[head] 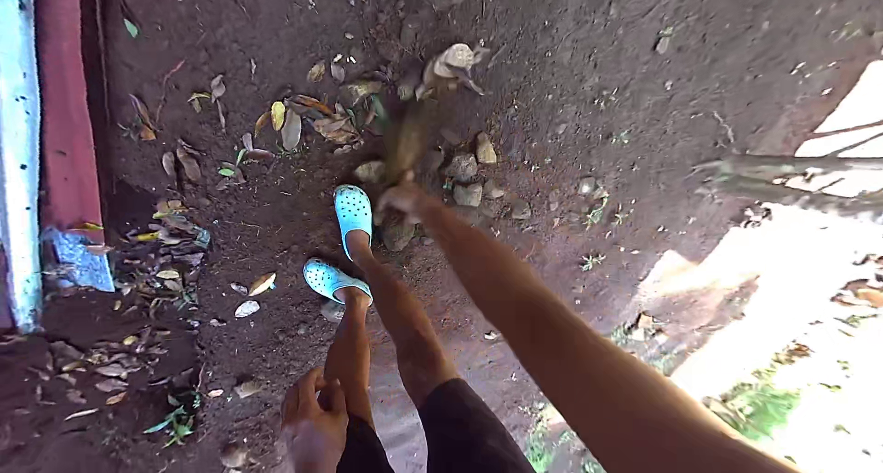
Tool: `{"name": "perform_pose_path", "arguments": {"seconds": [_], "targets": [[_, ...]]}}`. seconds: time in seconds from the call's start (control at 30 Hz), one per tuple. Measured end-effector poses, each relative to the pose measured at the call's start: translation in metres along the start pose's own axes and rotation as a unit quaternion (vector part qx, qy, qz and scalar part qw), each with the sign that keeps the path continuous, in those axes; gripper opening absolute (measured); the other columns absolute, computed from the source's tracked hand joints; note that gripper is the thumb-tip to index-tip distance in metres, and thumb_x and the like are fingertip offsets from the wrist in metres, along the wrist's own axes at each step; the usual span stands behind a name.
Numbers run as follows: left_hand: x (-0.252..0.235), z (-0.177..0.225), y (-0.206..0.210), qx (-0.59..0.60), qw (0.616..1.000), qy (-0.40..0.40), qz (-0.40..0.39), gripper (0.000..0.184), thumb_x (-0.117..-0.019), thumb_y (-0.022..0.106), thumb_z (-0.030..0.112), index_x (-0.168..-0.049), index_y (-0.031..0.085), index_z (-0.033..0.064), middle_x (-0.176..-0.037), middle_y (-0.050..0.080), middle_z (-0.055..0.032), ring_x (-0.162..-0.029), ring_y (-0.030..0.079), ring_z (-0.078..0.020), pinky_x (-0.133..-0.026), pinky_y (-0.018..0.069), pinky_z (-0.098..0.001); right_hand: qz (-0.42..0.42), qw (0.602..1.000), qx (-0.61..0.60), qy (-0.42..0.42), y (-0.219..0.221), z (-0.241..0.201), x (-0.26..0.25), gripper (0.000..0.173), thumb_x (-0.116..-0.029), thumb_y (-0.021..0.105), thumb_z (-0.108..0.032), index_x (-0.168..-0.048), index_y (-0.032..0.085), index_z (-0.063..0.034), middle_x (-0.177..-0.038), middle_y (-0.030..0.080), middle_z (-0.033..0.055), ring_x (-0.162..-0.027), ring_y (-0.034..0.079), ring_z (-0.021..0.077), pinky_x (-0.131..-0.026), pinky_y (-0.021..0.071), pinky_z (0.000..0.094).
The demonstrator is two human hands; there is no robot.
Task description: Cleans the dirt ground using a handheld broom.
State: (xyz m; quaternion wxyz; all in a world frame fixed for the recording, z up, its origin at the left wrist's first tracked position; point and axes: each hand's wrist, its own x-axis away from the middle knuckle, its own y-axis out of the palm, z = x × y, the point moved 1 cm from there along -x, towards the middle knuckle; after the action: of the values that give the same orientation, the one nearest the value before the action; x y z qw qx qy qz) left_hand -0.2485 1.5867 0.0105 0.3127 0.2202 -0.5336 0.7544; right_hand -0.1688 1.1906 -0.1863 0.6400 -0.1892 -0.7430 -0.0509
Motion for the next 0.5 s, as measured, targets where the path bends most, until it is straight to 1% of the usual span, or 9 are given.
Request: {"name": "perform_pose_path", "arguments": {"seconds": [0.07, 0.1, 0.13, 0.2, 0.27, 0.33, 0.37, 0.43, 0.5], "targets": [[-0.014, 0.013, -0.005, -0.011, 1.000, 0.006, -0.002, 0.041, -0.0857, 0.070, 0.028, -0.118, 0.068, 0.0031, -0.098, 0.072, -0.0105, -0.094, 0.069, -0.0293, -0.084, 0.0561, -0.0528, -0.127, 0.989, 0.075, -0.005, 0.041, 0.007, 0.032, 0.109, -0.0698, 0.079, -0.004, -0.160, 0.019, -0.0172, -0.110, 0.066, 0.0213, -0.086, 0.068, 0.0323, -0.072, 0.0592, 0.0545], [-0.022, 0.018, -0.005, -0.011, 1.000, 0.007, -0.003, 0.041, -0.0853, 0.070, 0.027, -0.118, 0.068, 0.0023, -0.099, 0.072, -0.0114, -0.094, 0.069, -0.0301, -0.084, 0.0562, -0.0536, -0.194, 0.975, 0.106, -0.009, 0.041, -0.001, 0.050, 0.102, -0.0747, 0.076, -0.003, -0.159, 0.021, -0.0208, -0.098, 0.067, 0.0186, -0.071, 0.066, 0.0277, -0.063, 0.0583, 0.0495], [-0.027, 0.023, -0.005, -0.015, 1.000, 0.005, -0.006, 0.041, -0.0849, 0.070, 0.026, -0.118, 0.068, 0.0020, -0.099, 0.071, -0.0120, -0.094, 0.069, -0.0308, -0.084, 0.0560, -0.0543, -0.260, 0.957, 0.130, 0.002, 0.031, -0.009, 0.073, 0.098, -0.0814, 0.072, -0.003, -0.160, 0.018, -0.0263, -0.092, 0.065, 0.0157, -0.063, 0.063, 0.0239, -0.057, 0.0562, 0.0451], [-0.027, 0.031, -0.004, -0.027, 0.999, -0.006, -0.019, 0.041, -0.0856, 0.069, 0.027, -0.119, 0.068, 0.0025, -0.100, 0.072, -0.0125, -0.095, 0.069, -0.0321, -0.084, 0.0557, -0.0555, -0.302, 0.942, 0.147, 0.025, -0.012, -0.022, 0.119, 0.094, -0.0850, 0.068, -0.003, -0.160, 0.020, -0.0344, -0.095, 0.065, 0.0173, -0.059, 0.061, 0.0251, -0.054, 0.0552, 0.0456], [-0.034, 0.039, -0.003, -0.032, 0.999, -0.012, -0.033, 0.041, -0.0863, 0.069, 0.027, -0.120, 0.067, 0.0023, -0.100, 0.072, -0.0131, -0.097, 0.069, -0.0329, -0.085, 0.0550, -0.0566, -0.234, 0.961, 0.149, 0.023, -0.086, -0.036, 0.146, 0.095, -0.0869, 0.069, -0.006, -0.161, 0.020, -0.0398, -0.097, 0.064, 0.0153, -0.061, 0.061, 0.0231, -0.055, 0.0555, 0.0433], [-0.041, 0.044, -0.002, -0.038, 0.998, -0.009, -0.045, 0.042, -0.0862, 0.068, 0.028, -0.120, 0.067, 0.0025, -0.100, 0.072, -0.0125, -0.098, 0.068, -0.0331, -0.086, 0.0548, -0.0561, -0.104, 0.987, 0.125, -0.013, -0.172, -0.043, 0.137, 0.098, -0.0831, 0.072, -0.006, -0.160, 0.020, -0.0366, -0.101, 0.065, 0.0156, -0.061, 0.061, 0.0237, -0.053, 0.0552, 0.0426], [-0.043, 0.046, -0.001, -0.041, 0.998, -0.009, -0.050, 0.043, -0.0861, 0.068, 0.028, -0.120, 0.067, 0.0028, -0.099, 0.072, -0.0122, -0.098, 0.068, -0.0331, -0.086, 0.0549, -0.0556, -0.026, 0.994, 0.105, -0.026, -0.213, -0.046, 0.123, 0.101, -0.0781, 0.074, -0.004, -0.160, 0.021, -0.0324, -0.104, 0.065, 0.0190, -0.062, 0.063, 0.0283, -0.053, 0.0565, 0.0467], [-0.049, 0.049, 0.001, -0.049, 0.997, -0.010, -0.052, 0.042, -0.0862, 0.067, 0.029, -0.120, 0.068, 0.0038, -0.099, 0.072, -0.0111, -0.097, 0.068, -0.0322, -0.086, 0.0548, -0.0548, 0.102, 0.991, 0.080, -0.013, -0.278, -0.067, 0.085, 0.103, -0.0773, 0.072, -0.003, -0.160, 0.015, -0.0275, -0.104, 0.066, 0.0193, -0.066, 0.065, 0.0293, -0.058, 0.0581, 0.0481], [-0.054, 0.050, 0.000, -0.053, 0.997, -0.012, -0.055, 0.041, -0.0861, 0.066, 0.029, -0.120, 0.068, 0.0052, -0.097, 0.072, -0.0094, -0.096, 0.069, -0.0304, -0.085, 0.0550, -0.0543, 0.165, 0.986, 0.018, 0.012, -0.301, -0.084, 0.040, 0.096, -0.0782, 0.069, -0.006, -0.157, 0.019, -0.0238, -0.098, 0.065, 0.0159, -0.066, 0.065, 0.0255, -0.059, 0.0588, 0.0437]]}}
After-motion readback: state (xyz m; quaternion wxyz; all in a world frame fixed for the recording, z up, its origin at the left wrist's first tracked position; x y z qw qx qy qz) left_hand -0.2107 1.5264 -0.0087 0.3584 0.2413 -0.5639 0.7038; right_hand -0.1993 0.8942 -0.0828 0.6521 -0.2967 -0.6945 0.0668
